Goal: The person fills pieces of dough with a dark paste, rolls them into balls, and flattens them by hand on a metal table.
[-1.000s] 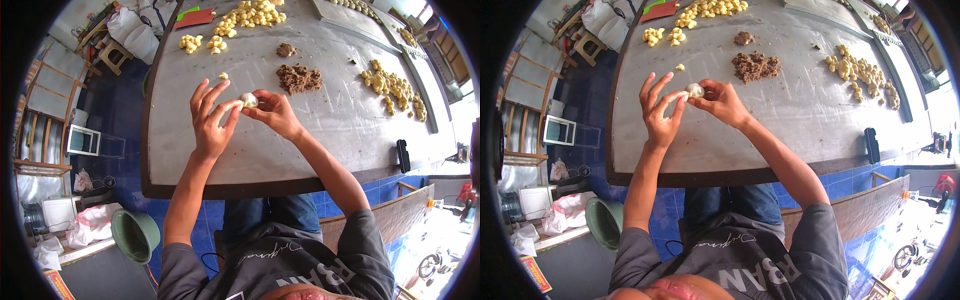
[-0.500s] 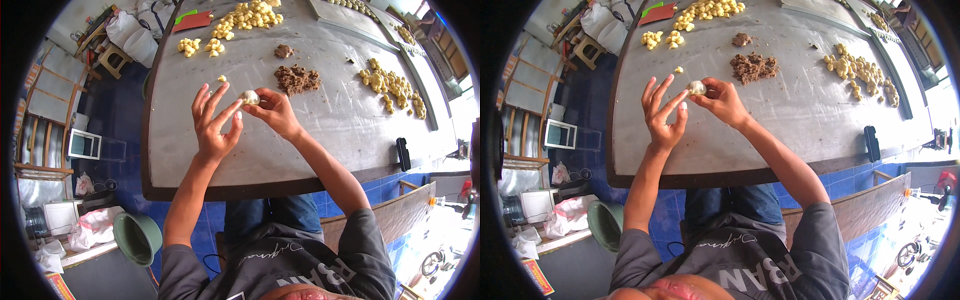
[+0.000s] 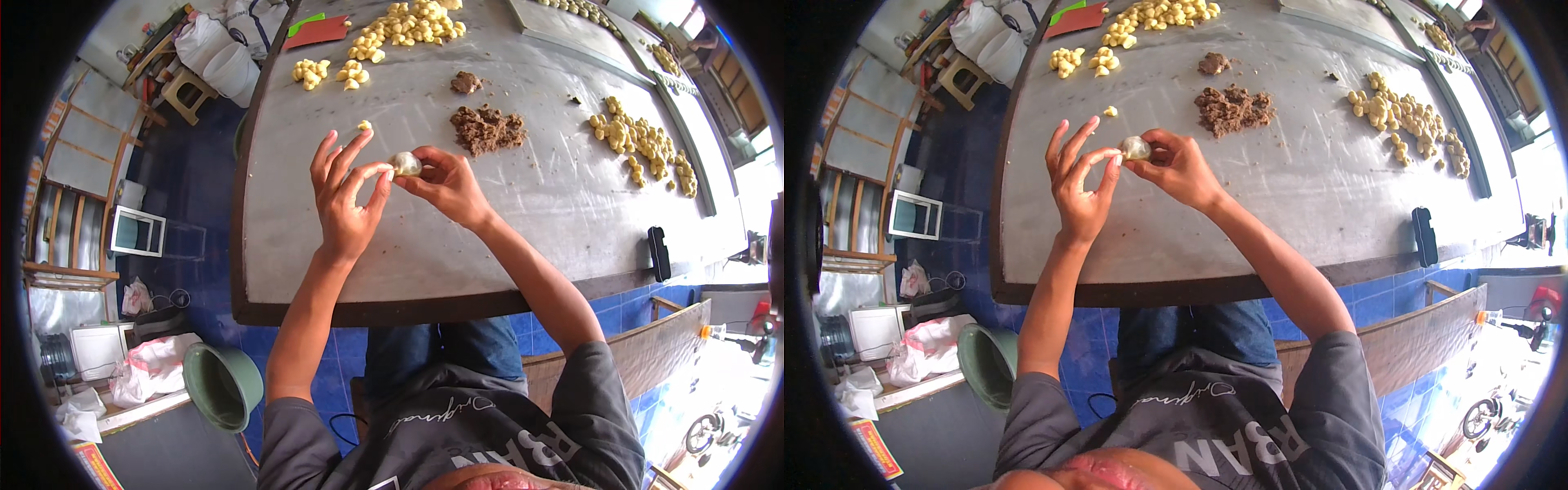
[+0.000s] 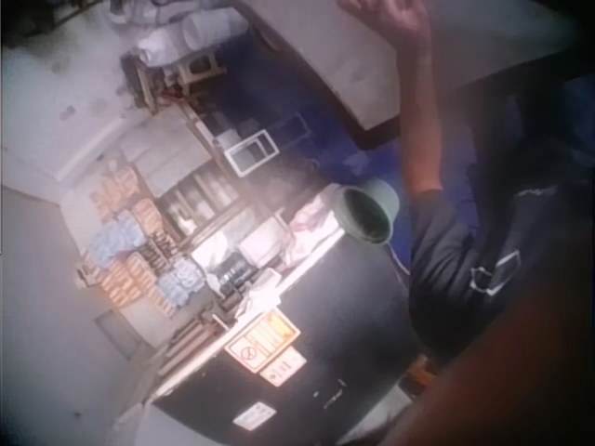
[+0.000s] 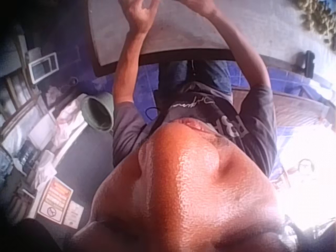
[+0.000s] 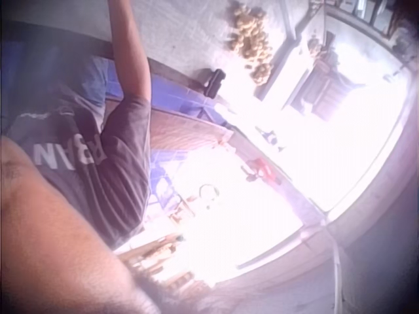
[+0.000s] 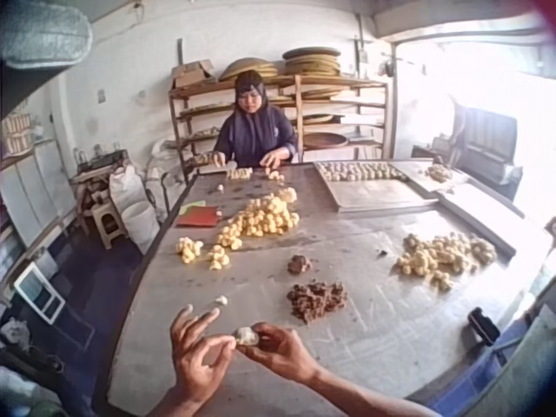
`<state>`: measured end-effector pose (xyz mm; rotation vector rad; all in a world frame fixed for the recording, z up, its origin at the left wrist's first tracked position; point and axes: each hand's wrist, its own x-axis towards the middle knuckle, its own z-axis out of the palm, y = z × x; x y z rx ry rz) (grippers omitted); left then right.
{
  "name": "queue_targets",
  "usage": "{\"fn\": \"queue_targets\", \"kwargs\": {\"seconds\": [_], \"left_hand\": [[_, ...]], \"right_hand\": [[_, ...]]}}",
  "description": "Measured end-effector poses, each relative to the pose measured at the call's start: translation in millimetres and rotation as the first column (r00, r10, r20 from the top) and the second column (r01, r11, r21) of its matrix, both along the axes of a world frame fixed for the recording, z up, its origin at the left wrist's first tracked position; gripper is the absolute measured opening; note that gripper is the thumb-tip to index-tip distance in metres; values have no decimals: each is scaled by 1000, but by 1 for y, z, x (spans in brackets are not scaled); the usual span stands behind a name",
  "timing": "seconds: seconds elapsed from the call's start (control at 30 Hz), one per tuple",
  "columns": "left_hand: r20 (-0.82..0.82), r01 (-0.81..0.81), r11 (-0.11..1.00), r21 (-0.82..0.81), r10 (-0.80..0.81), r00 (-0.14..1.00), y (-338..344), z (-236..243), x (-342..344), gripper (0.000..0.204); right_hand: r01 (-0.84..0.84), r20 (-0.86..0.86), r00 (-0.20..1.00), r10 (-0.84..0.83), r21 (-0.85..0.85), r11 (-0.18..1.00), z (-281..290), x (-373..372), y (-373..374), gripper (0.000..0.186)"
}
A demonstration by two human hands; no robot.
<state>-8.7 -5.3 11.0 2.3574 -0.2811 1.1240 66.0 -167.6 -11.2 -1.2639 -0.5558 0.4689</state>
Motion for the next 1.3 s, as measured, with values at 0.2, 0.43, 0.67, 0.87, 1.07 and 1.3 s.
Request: {"fn": "queue_targets", "kwargs": {"seconds": [0.2,0.43,0.67,0.87,1.07,1.3], "left_hand": [[15,5,1000,18,-6,1000,1,0,1,9],[43,-32,980,198,24,999,5,2,-2,16],[-8,12,994,107,-12,1000,5,4,-1,22],[-82,161,986,-31,-163,983,3,0,3,27],[-229,122,540,-833,-536,813,-3,-1,7,35],[-285,-89,327,-941,-621,730,7,-6,10,37]], "right_hand": [[13,9,1000,-13,19,1000,2,-1,0,24],[30,11,1000,-29,-24,999,3,1,0,27],[-34,-195,980,48,75,997,3,6,-2,33],[-19,-276,960,40,78,997,-1,10,-3,33],[-126,-342,924,174,158,979,-1,11,-7,38],[-242,-32,970,242,24,970,1,11,-9,52]]}}
